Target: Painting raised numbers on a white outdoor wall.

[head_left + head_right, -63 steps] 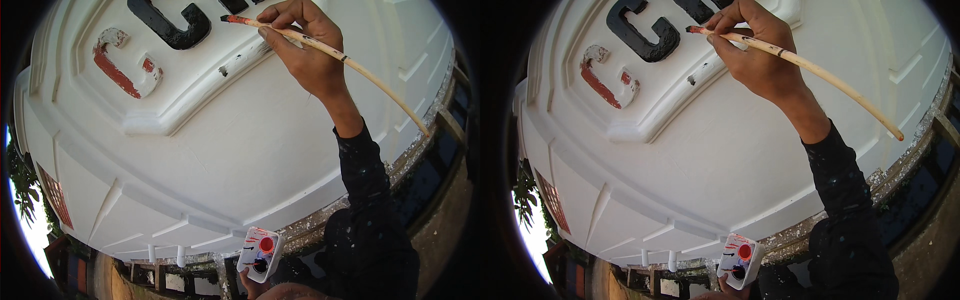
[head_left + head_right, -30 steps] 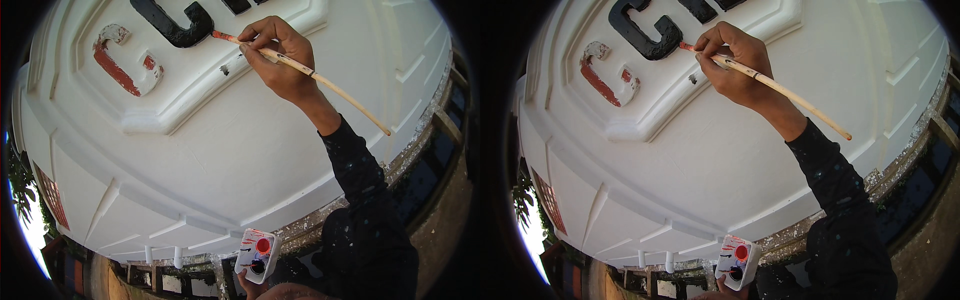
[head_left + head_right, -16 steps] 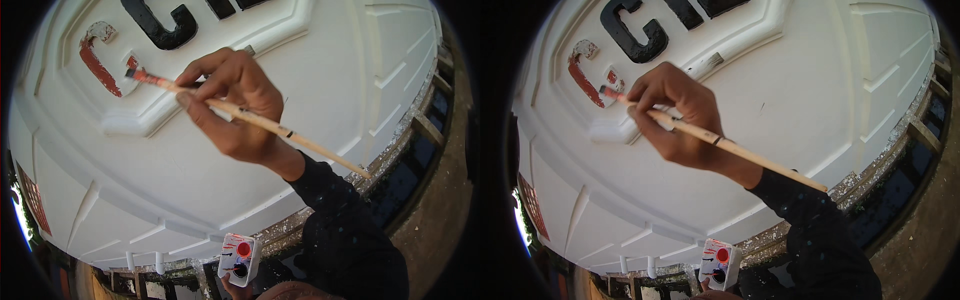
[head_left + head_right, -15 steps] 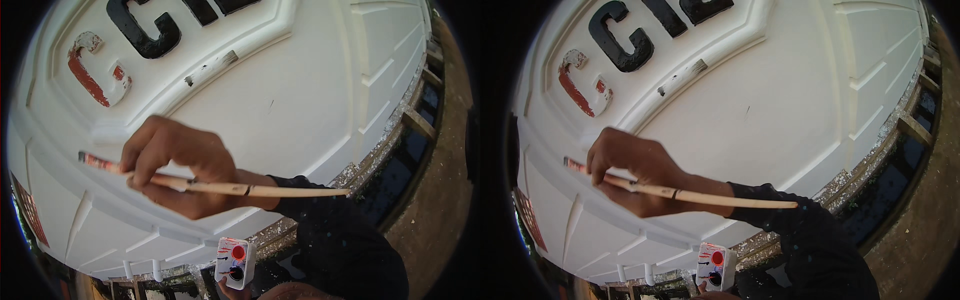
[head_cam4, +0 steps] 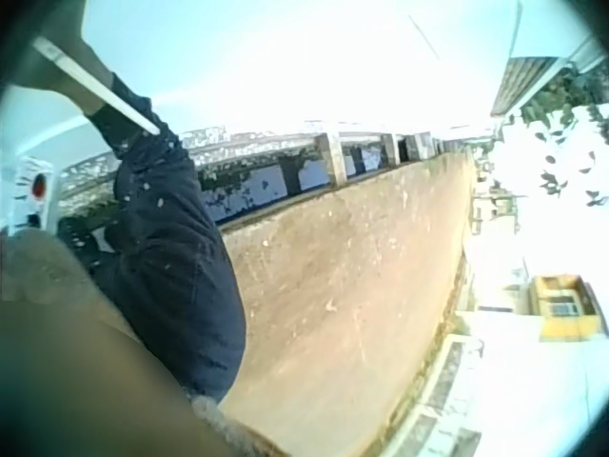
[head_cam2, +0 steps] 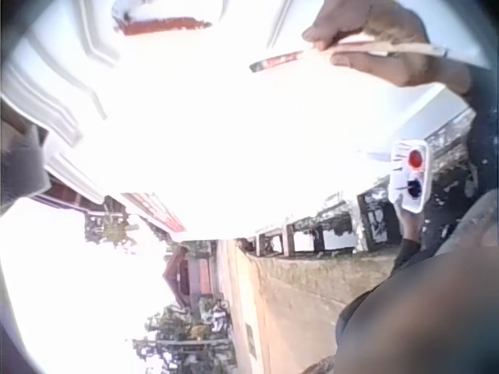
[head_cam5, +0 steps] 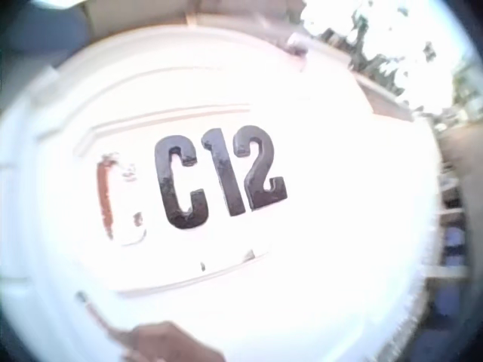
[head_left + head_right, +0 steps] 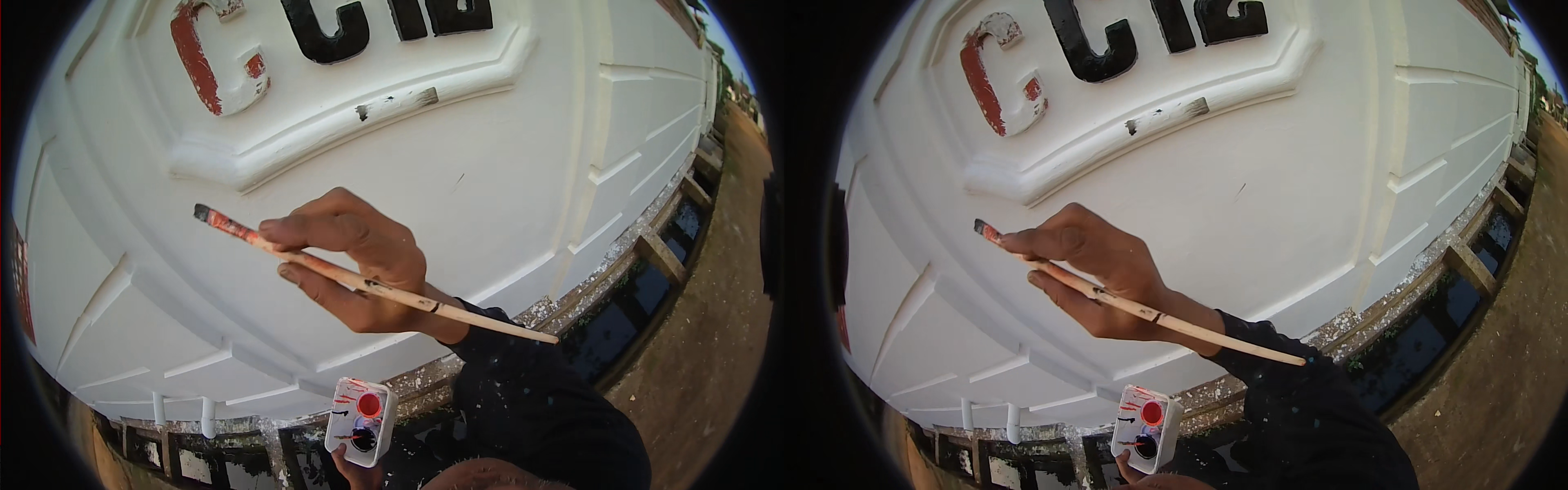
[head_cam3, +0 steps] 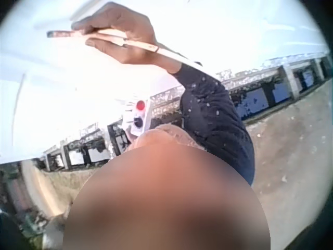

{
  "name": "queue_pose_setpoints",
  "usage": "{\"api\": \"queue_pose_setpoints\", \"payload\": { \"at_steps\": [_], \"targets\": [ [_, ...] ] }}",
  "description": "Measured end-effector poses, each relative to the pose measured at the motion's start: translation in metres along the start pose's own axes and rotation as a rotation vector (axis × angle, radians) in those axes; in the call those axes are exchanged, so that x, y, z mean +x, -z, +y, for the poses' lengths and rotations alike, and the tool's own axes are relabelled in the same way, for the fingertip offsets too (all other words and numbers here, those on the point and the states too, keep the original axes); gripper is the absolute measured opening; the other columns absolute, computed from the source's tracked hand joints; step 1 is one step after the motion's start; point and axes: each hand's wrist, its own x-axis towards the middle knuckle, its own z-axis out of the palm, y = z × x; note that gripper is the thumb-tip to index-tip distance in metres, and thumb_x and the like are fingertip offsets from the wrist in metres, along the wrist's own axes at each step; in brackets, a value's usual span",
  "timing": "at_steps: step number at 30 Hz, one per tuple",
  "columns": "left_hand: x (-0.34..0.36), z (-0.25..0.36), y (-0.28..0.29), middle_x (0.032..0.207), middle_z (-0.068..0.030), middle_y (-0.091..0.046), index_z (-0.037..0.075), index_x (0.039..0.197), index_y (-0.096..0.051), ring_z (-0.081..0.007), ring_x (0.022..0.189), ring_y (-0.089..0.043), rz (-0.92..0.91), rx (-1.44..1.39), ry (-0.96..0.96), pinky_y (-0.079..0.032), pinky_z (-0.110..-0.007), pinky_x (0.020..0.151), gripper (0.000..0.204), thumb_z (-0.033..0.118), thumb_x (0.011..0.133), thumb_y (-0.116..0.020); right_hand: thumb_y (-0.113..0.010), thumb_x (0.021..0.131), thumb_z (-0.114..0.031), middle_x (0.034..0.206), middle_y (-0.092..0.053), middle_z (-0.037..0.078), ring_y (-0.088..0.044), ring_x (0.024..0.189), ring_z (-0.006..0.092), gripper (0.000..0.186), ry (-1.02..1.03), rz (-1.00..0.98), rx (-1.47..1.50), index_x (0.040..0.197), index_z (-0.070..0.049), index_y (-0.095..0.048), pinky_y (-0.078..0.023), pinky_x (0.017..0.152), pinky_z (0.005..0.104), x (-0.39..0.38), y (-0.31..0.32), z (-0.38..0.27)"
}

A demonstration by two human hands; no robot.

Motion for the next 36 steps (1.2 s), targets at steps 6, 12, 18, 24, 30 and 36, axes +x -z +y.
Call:
{"api": "queue_pose_setpoints", "payload": {
  "at_steps": [6,12,18,24,30,36],
  "targets": [
    [-0.009,0.004,-0.017,0.136,-0.0126,-0.053,0.006,0.145,-0.038,-0.0312,0.126,-0.052,-0.033,-0.012,-0.049,-0.041,-0.046,0.109,0.071,0.035,0.083,-0.057,-0.072,0.087,0.005,0.104,-0.062,0.011,-0.064,0.101,0.0169,0.015,0.056,0.254,-0.341,0.096,0.002,-0.06,-0.059,0.083,0.0266,0.04,0.081,0.015],
    [0.007,0.011,-0.045,0.136,-0.013,-0.053,0.003,0.142,-0.04,-0.028,0.126,-0.053,-0.039,0.062,-0.034,-0.041,-0.043,0.108,0.06,0.028,0.09,-0.053,-0.071,0.085,0.008,0.106,-0.064,0.015,-0.066,0.101,0.0183,0.027,-0.325,0.122,-0.18,0.103,0.002,-0.052,-0.06,0.085,0.0267,-0.022,0.062,-0.012],
    [0.023,0.018,-0.093,0.127,-0.0134,-0.059,-0.003,0.136,-0.047,-0.0219,0.114,-0.06,-0.15,0.176,0.044,-0.049,-0.039,0.096,0.053,0.028,0.093,-0.056,-0.07,0.083,0.013,0.102,-0.063,0.022,-0.069,0.09,0.0197,0.031,-0.661,0.029,-0.101,0.101,0.002,-0.047,-0.063,0.078,0.0281,-0.1,0.049,-0.045],
    [0.037,0.018,-0.106,0.131,-0.015,-0.057,-0.003,0.139,-0.044,-0.0234,0.115,-0.06,-0.218,0.239,-0.029,-0.051,-0.039,0.094,0.055,0.027,0.094,-0.054,-0.068,0.085,0.012,0.099,-0.063,0.02,-0.068,0.091,0.0211,0.027,-0.841,-0.071,-0.005,0.1,0.002,-0.047,-0.061,0.071,0.0268,-0.12,0.05,-0.051],
    [0.049,0.02,-0.127,0.134,-0.0155,-0.055,-0.002,0.141,-0.042,-0.0266,0.125,-0.054,-0.245,0.241,0.027,-0.042,-0.04,0.106,0.065,0.038,0.091,-0.057,-0.069,0.085,0.011,0.099,-0.063,0.017,-0.066,0.094,0.0193,0.027,-0.778,-0.239,-0.109,0.101,0.0,-0.049,-0.057,0.078,0.0283,-0.11,0.049,-0.044],
    [0.064,-0.011,-0.119,0.137,-0.0157,-0.053,-0.001,0.142,-0.04,-0.0285,0.127,-0.052,-0.242,0.127,0.042,-0.04,-0.042,0.109,0.064,0.035,0.091,-0.055,-0.07,0.085,0.01,0.101,-0.064,0.019,-0.068,0.092,0.0209,0.025,-0.553,-0.458,-0.081,0.098,-0.002,-0.052,-0.06,0.075,0.0295,-0.081,0.056,0.006]
  ]
}}
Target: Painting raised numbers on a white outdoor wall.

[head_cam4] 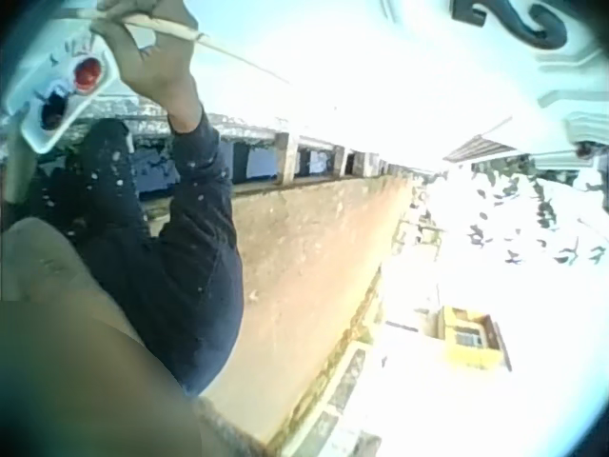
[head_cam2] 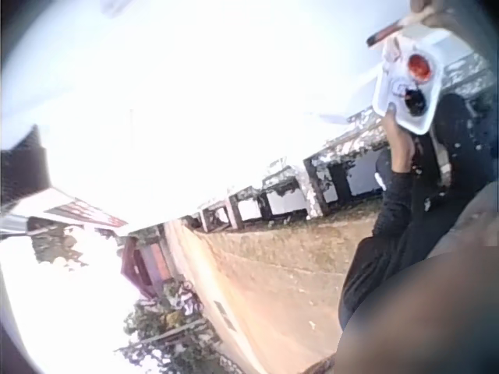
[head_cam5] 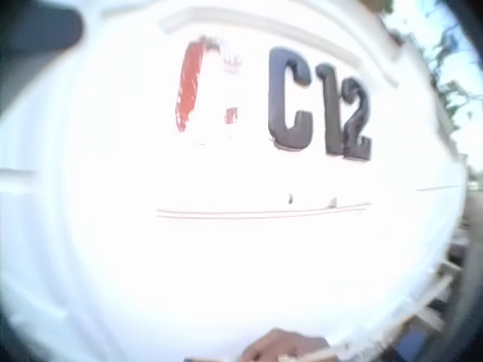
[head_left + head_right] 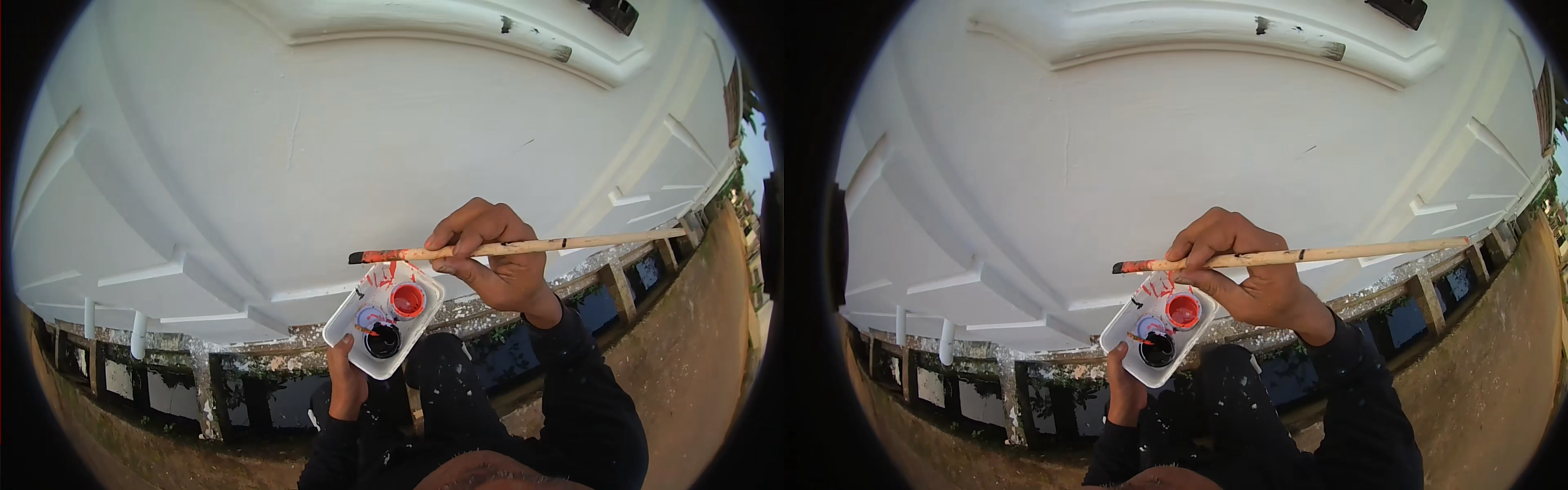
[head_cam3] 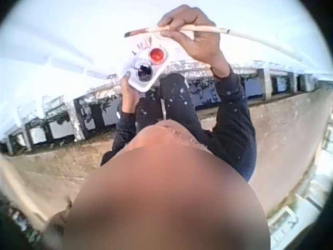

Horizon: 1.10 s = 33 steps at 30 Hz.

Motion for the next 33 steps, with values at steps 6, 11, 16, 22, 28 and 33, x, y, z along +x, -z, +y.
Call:
{"api": "queue_pose_setpoints", "payload": {
  "at_steps": [6,11,16,22,28,33],
  "targets": [
    [0.0,0.026,-0.059,0.128,-0.015,-0.057,-0.003,0.137,-0.044,-0.0287,0.12,-0.056,0.134,-0.06,-0.022,-0.042,-0.042,0.104,0.065,0.027,0.081,-0.058,-0.077,0.084,-0.004,0.107,-0.069,0.009,-0.072,0.089,0.0196,0.019,0.103,-0.223,0.124,0.095,-0.007,-0.062,-0.059,0.071,0.0283,0.11,0.039,-0.037],
    [-0.005,0.089,-0.126,0.128,-0.0173,-0.057,-0.004,0.138,-0.043,-0.0306,0.121,-0.056,0.144,-0.161,0.006,-0.044,-0.042,0.104,0.07,0.029,0.079,-0.058,-0.084,0.078,-0.005,0.098,-0.072,0.008,-0.074,0.08,0.0188,0.026,0.2,-0.113,0.2,0.092,-0.01,-0.062,-0.059,0.061,0.0281,0.165,0.084,-0.084],
    [-0.016,0.152,-0.168,0.127,-0.018,-0.058,-0.005,0.137,-0.045,-0.031,0.121,-0.057,0.1,-0.103,0.031,-0.045,-0.043,0.103,0.07,0.03,0.079,-0.059,-0.079,0.082,-0.005,0.1,-0.07,0.012,-0.074,0.084,0.0243,0.023,0.218,0.037,0.184,0.096,-0.006,-0.061,-0.061,0.067,0.0314,0.2,0.136,-0.123],
    [-0.048,0.224,-0.221,0.12,-0.0147,-0.061,-0.002,0.133,-0.05,-0.0269,0.108,-0.062,0.217,-0.051,-0.018,-0.049,-0.04,0.096,0.06,0.031,0.083,-0.058,-0.08,0.08,-0.002,0.096,-0.07,0.017,-0.074,0.079,0.0238,0.024,0.123,0.097,0.095,0.094,-0.004,-0.06,-0.061,0.063,0.0303,0.24,0.172,-0.15],
    [-0.064,0.252,-0.239,0.119,-0.0124,-0.06,0.001,0.132,-0.049,-0.0266,0.111,-0.06,0.274,-0.132,-0.04,-0.048,-0.038,0.098,0.056,0.03,0.086,-0.06,-0.082,0.078,-0.002,0.096,-0.071,0.013,-0.074,0.079,0.0208,0.028,0.181,-0.019,0.287,0.094,-0.007,-0.06,-0.061,0.06,0.0283,0.281,0.182,-0.157],
    [-0.081,0.259,-0.233,0.125,-0.0125,-0.059,0.001,0.134,-0.049,-0.0271,0.114,-0.059,0.327,-0.12,-0.036,-0.047,-0.04,0.099,0.06,0.032,0.085,-0.061,-0.084,0.077,-0.003,0.096,-0.071,0.013,-0.074,0.077,0.0188,0.032,0.28,-0.079,0.312,0.095,-0.008,-0.059,-0.061,0.059,0.0277,0.299,0.19,-0.162]
  ]
}}
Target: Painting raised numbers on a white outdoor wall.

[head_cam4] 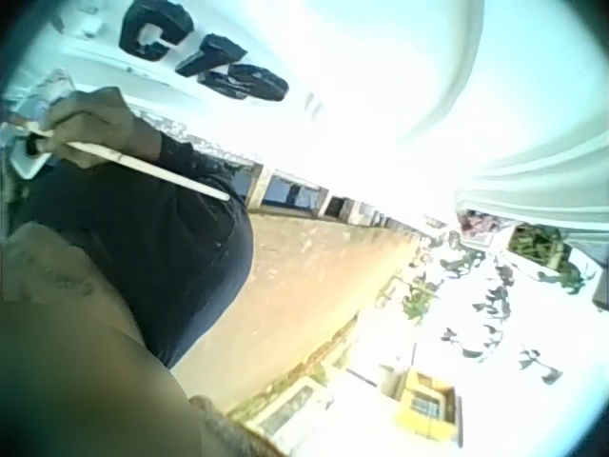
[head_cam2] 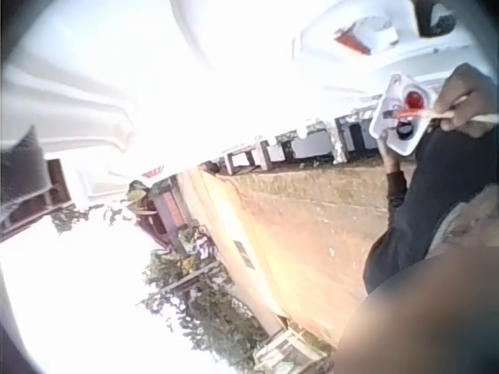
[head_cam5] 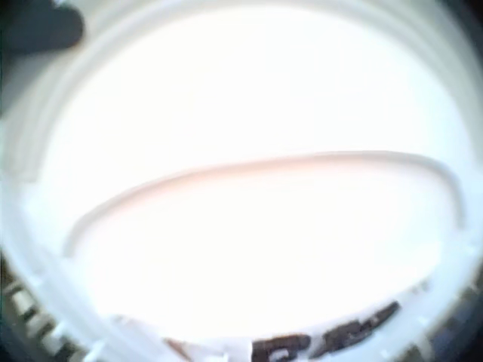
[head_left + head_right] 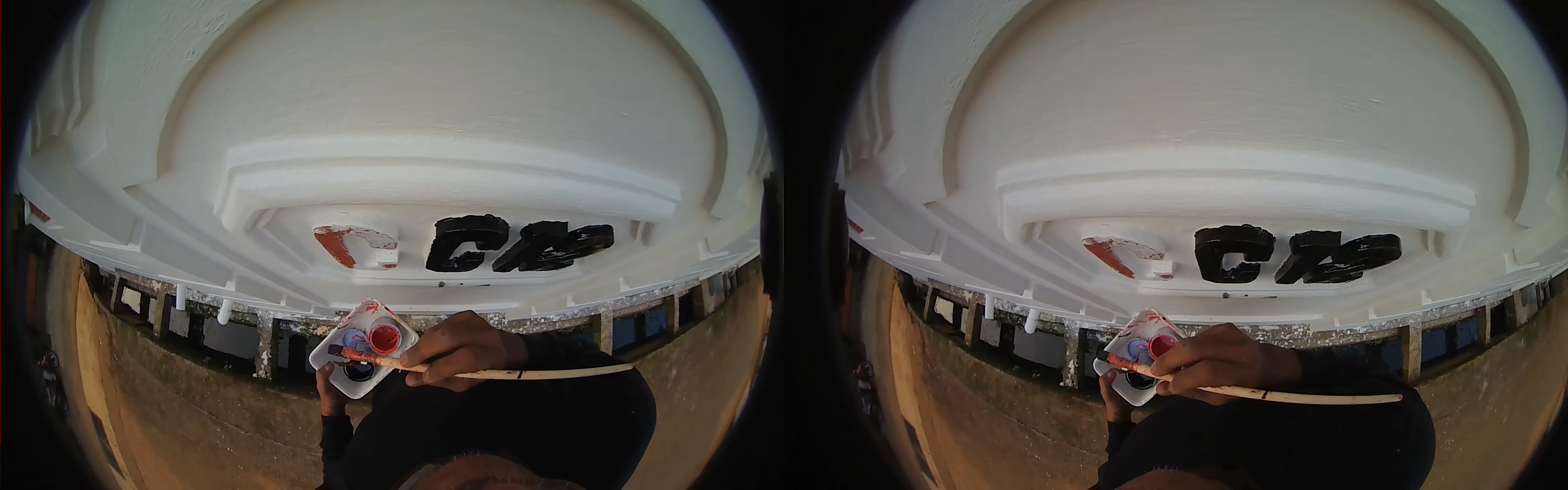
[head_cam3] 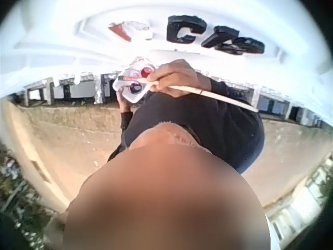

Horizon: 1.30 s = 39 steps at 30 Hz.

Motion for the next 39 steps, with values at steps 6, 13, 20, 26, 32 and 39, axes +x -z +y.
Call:
{"api": "queue_pose_setpoints", "payload": {
  "at_steps": [6,13,20,26,32,39],
  "targets": [
    [-0.019,0.005,0.006,0.118,-0.0183,-0.062,-0.002,0.135,-0.048,-0.0318,0.107,-0.063,0.125,0.108,-0.039,-0.052,-0.043,0.094,0.071,0.042,0.081,-0.059,-0.08,0.075,0.008,0.104,-0.068,0.018,-0.073,0.082,0.0228,0.036,-0.049,-0.041,0.102,0.098,-0.007,-0.056,-0.062,0.063,0.0287,0.001,-0.007,0.01],
    [-0.022,0.031,-0.048,0.111,-0.0095,-0.059,0.002,0.124,-0.049,-0.0192,0.101,-0.058,0.08,0.168,-0.113,-0.049,-0.033,0.087,0.065,0.039,0.075,-0.067,-0.079,0.075,0.008,0.105,-0.064,0.018,-0.071,0.08,0.0234,0.034,-0.126,-0.137,0.186,0.094,-0.007,-0.055,-0.063,0.066,0.0276,0.005,-0.016,0.012],
    [-0.036,0.042,-0.024,0.115,-0.0113,-0.058,0.002,0.127,-0.046,-0.021,0.105,-0.06,0.173,0.033,-0.17,-0.052,-0.034,0.089,0.067,0.036,0.074,-0.07,-0.081,0.072,0.007,0.096,-0.067,0.018,-0.07,0.066,0.0204,0.03,-0.093,-0.039,0.302,0.086,-0.005,-0.057,-0.061,0.052,0.0279,0.013,-0.069,0.038],
    [-0.046,0.076,0.014,0.124,-0.0148,-0.059,0.0,0.136,-0.046,-0.0265,0.115,-0.058,0.315,-0.058,-0.173,-0.045,-0.039,0.103,0.066,0.032,0.08,-0.062,-0.082,0.072,0.006,0.096,-0.067,0.016,-0.07,0.067,0.0178,0.031,-0.123,-0.068,0.368,0.087,-0.006,-0.058,-0.061,0.053,0.0252,0.036,-0.109,0.054],
    [-0.019,0.15,0.104,0.131,-0.017,-0.057,-0.001,0.141,-0.043,-0.0287,0.119,-0.057,0.278,-0.016,-0.222,-0.044,-0.04,0.104,0.069,0.034,0.084,-0.058,-0.082,0.071,0.006,0.098,-0.068,0.015,-0.07,0.07,0.0162,0.033,-0.068,-0.084,0.361,0.089,-0.008,-0.059,-0.061,0.056,0.0239,0.069,-0.2,0.098],
    [0.053,0.262,0.299,0.125,-0.0166,-0.06,0.0,0.137,-0.047,-0.0291,0.109,-0.063,0.33,0.047,-0.284,-0.051,-0.041,0.097,0.066,0.033,0.081,-0.058,-0.076,0.076,0.01,0.101,-0.066,0.019,-0.07,0.07,0.0181,0.025,-0.072,0.036,0.479,0.087,-0.005,-0.059,-0.062,0.059,0.0253,0.099,-0.401,0.183]
  ]
}}
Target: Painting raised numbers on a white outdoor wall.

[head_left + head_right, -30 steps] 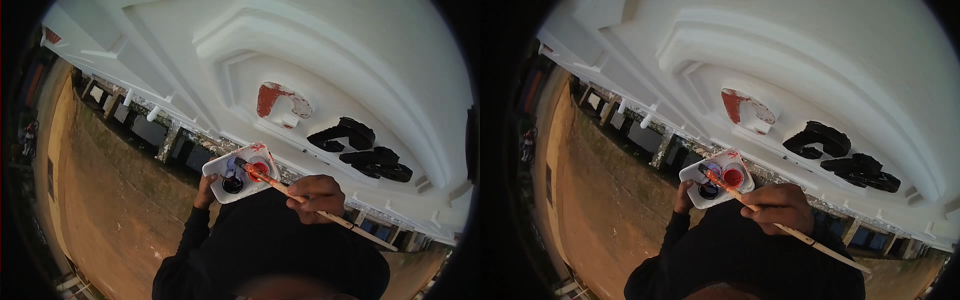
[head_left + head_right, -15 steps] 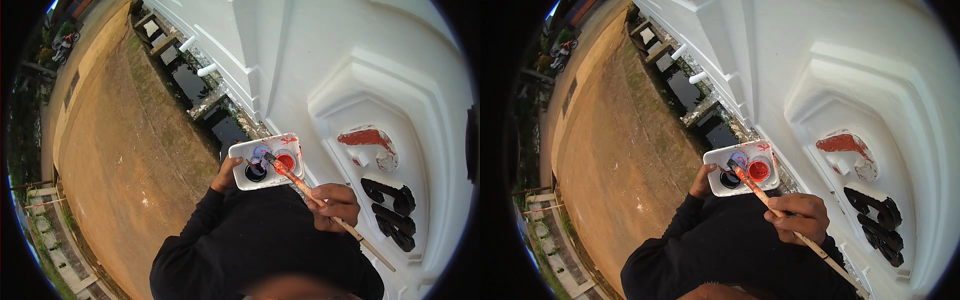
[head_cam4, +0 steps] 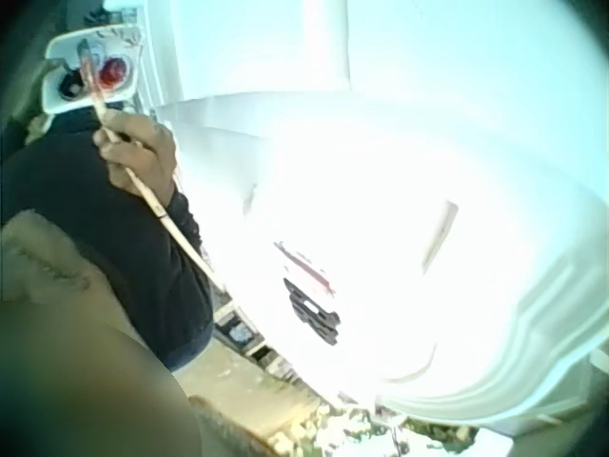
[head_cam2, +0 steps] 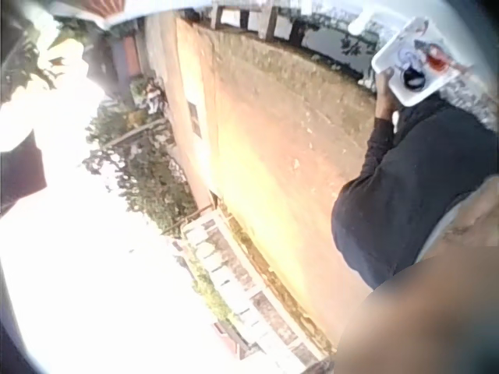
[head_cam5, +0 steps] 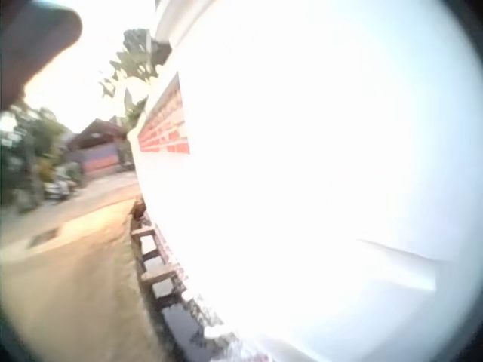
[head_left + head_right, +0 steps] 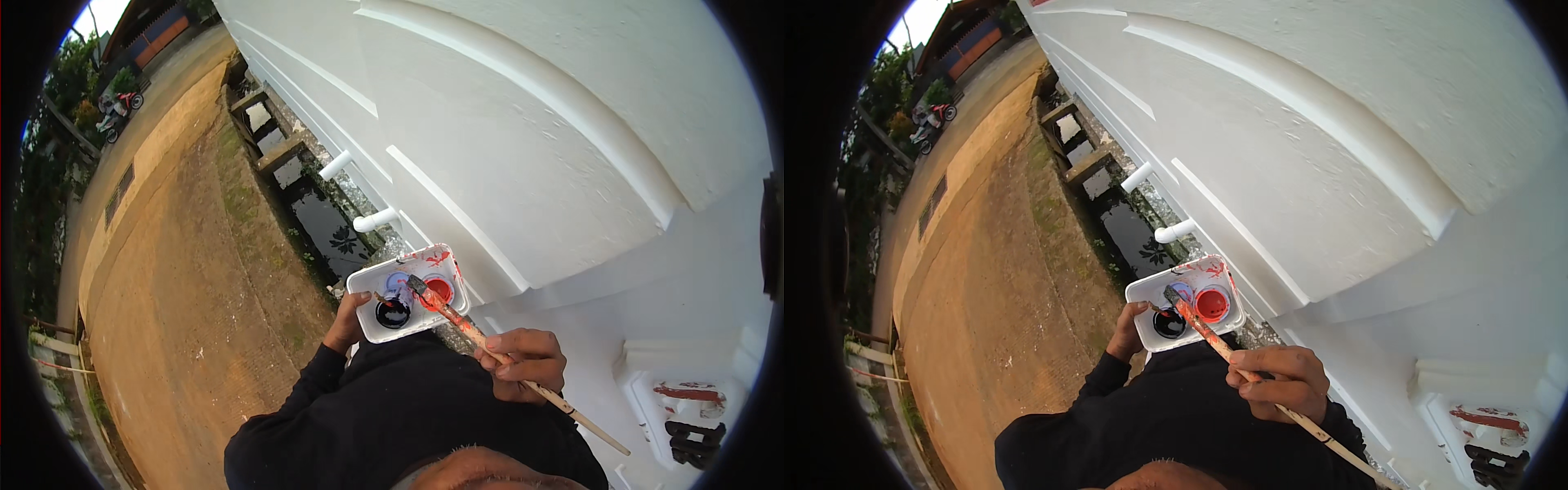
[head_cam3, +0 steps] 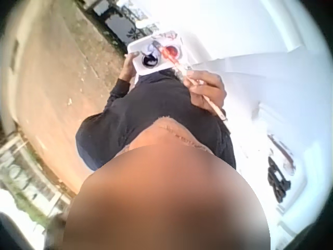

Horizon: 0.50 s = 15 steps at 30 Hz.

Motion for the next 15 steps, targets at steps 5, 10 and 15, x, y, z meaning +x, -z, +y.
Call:
{"api": "queue_pose_setpoints", "payload": {
  "at_steps": [5,10,15],
  "targets": [
    [0.09,0.11,0.053,0.101,-0.0073,-0.06,0.001,0.118,-0.051,-0.0161,0.093,-0.061,-0.273,0.235,-0.049,-0.05,-0.031,0.085,0.053,0.028,0.074,-0.063,-0.07,0.082,0.011,0.102,-0.062,0.021,-0.071,0.076,0.0206,0.02,-0.012,-0.041,-0.024,0.089,-0.003,-0.057,-0.064,0.067,0.0287,0.05,-0.1,0.096],
    [0.115,0.164,0.072,0.101,-0.0056,-0.058,0.001,0.113,-0.052,-0.0134,0.095,-0.056,-0.417,0.35,-0.011,-0.044,-0.028,0.086,0.055,0.032,0.069,-0.061,-0.082,0.077,0.001,0.099,-0.07,0.013,-0.073,0.075,0.0182,0.025,0.008,-0.136,-0.234,0.087,-0.008,-0.06,-0.06,0.058,0.0255,0.103,-0.138,0.109],
    [0.107,0.144,0.033,0.109,-0.0096,-0.059,-0.001,0.121,-0.05,-0.0199,0.1,-0.061,-0.437,0.228,0.163,-0.049,-0.033,0.088,0.058,0.032,0.075,-0.062,-0.081,0.077,0.0,0.1,-0.071,0.013,-0.073,0.076,0.0191,0.023,0.053,-0.101,-0.317,0.088,-0.007,-0.062,-0.059,0.057,0.0257,0.091,-0.115,0.077]
  ]
}}
